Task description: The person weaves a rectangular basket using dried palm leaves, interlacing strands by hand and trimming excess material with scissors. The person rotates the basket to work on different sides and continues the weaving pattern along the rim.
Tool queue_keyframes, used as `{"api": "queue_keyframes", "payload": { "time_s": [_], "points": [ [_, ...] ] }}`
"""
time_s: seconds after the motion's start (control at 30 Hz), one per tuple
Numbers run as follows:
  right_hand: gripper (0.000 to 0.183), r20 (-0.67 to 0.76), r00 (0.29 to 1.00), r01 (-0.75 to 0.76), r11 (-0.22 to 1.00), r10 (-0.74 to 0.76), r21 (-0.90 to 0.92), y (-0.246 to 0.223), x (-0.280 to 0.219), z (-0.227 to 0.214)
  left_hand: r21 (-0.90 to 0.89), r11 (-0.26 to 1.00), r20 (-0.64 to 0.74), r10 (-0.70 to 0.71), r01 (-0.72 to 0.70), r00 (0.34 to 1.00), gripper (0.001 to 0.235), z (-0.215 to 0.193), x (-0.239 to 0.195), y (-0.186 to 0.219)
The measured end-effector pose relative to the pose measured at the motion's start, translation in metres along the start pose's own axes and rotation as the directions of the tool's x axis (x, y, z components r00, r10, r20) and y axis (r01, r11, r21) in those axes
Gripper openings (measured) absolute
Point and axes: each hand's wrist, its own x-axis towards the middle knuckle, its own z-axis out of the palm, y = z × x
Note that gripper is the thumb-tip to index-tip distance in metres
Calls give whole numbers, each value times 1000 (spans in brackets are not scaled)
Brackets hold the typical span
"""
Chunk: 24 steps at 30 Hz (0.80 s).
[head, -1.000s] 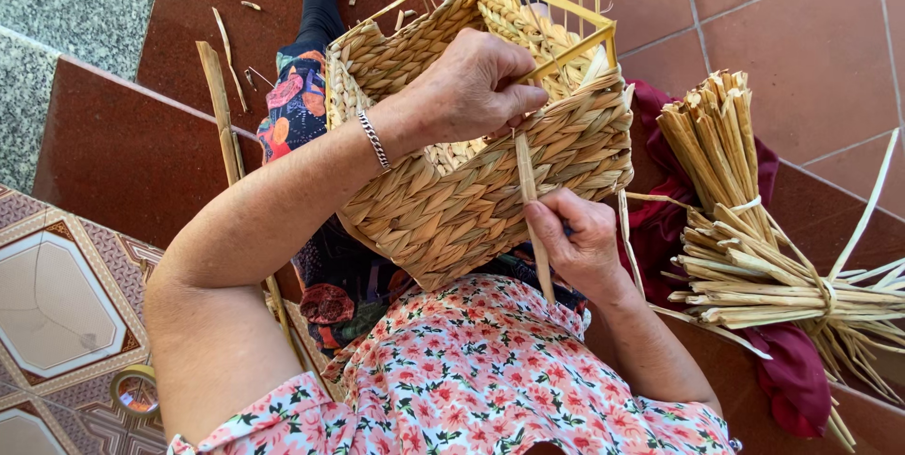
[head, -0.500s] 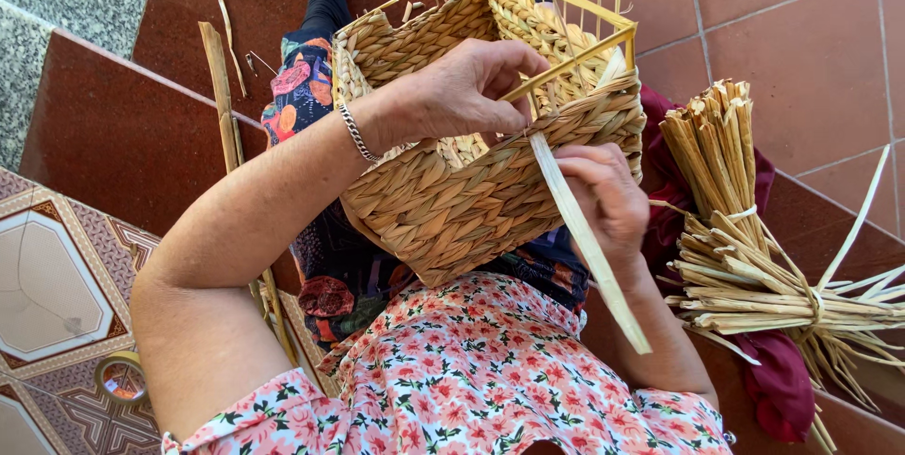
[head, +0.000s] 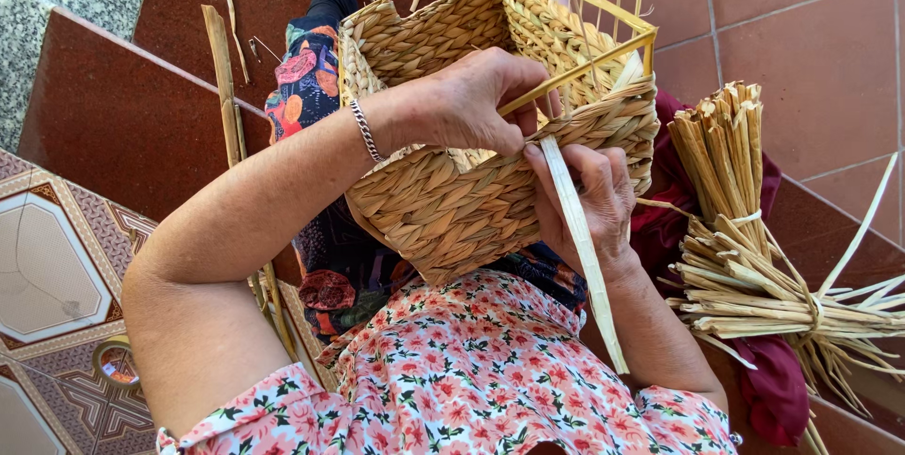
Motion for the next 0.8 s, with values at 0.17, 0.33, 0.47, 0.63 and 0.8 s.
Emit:
{"api": "queue_keyframes", "payload": {
  "time_s": [0.17, 0.33, 0.47, 0.63, 0.8],
  "points": [
    [40, 34, 999, -30, 999, 31, -19, -2, -1, 1, 126, 990, 19, 64, -65, 998, 40, 0, -3, 3],
    [43, 29, 996, -81, 997, 81, -18, -5, -6, 4, -15, 997, 63, 71, -70, 995, 41, -9, -8, -8],
    [37, -75, 984, -142, 969, 159, 203, 2, -11, 4, -214, 972, 70, 114, -97, 991, 45, -12, -12, -14],
    [34, -146, 967, -152, 937, 206, 315, 13, -8, 0, -315, 942, 35, 135, -117, 990, 48, -9, -17, -19],
    [32, -184, 979, -51, 980, 86, 190, 18, 11, 5, -291, 956, 9, 39, -34, 999, 47, -12, -22, -20]
  ]
}}
